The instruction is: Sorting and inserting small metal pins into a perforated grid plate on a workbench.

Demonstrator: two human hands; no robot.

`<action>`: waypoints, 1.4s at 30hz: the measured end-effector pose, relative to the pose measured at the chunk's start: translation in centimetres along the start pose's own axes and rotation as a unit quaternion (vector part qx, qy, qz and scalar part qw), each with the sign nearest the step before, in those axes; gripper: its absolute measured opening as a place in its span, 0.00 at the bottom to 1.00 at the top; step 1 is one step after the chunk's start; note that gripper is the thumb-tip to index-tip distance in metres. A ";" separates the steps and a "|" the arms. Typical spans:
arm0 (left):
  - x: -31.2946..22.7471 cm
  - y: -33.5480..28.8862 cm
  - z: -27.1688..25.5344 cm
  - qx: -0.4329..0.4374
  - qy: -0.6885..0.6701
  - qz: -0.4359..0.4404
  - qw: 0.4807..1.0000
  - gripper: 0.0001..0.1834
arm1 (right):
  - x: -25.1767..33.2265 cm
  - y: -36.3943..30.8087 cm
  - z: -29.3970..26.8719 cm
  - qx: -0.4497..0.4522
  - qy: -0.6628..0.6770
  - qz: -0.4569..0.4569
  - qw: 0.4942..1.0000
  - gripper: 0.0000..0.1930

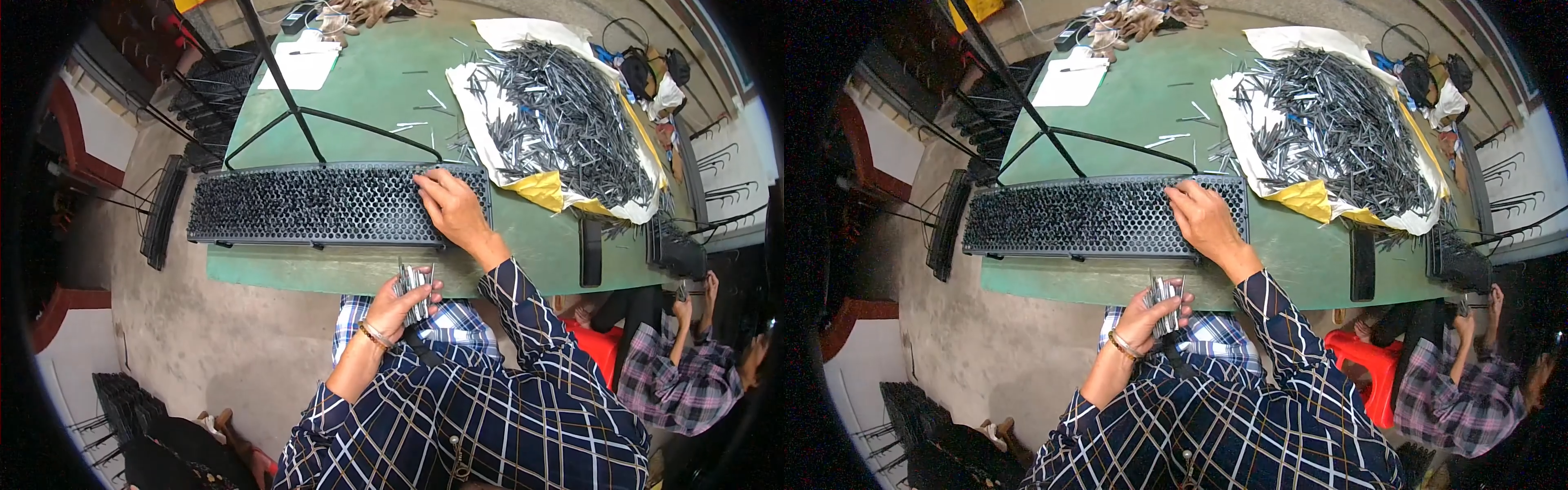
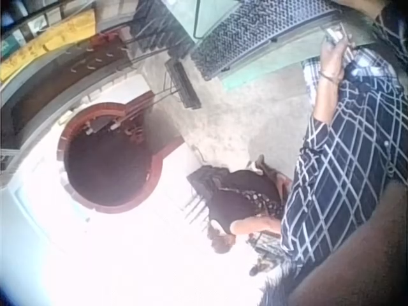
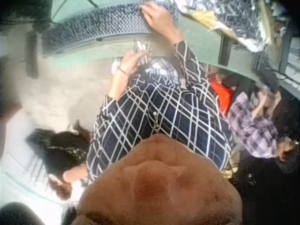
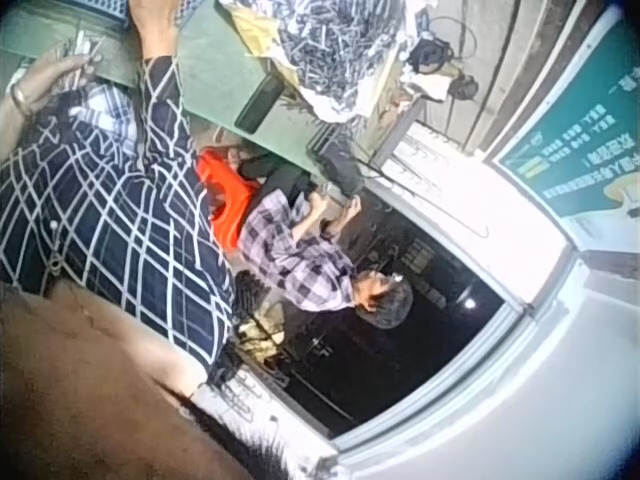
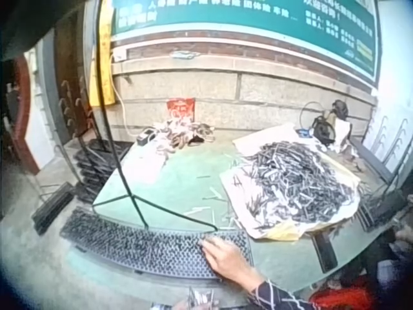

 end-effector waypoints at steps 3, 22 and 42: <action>0.0 0.1 -0.1 -0.002 -0.001 -0.002 1.000 0.19 | 0.3 0.0 0.0 0.020 -0.039 -0.002 0.999 0.14; -2.1 0.4 0.9 -0.020 0.010 0.096 0.995 0.16 | 1.8 -5.2 -0.3 0.260 0.348 0.296 0.850 0.12; 0.3 0.6 0.4 0.005 0.001 0.010 1.000 0.15 | -1.7 -0.2 -1.7 -0.109 0.125 0.098 0.981 0.07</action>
Point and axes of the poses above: each hand's wrist, its own y-axis towards the middle knuckle, its own z-axis out of the palm, x = y × z, the point moved 7 cm from there along y, towards the middle knuckle, and after that the axes turned 5 degrees about -y, right-handed, at the moved point
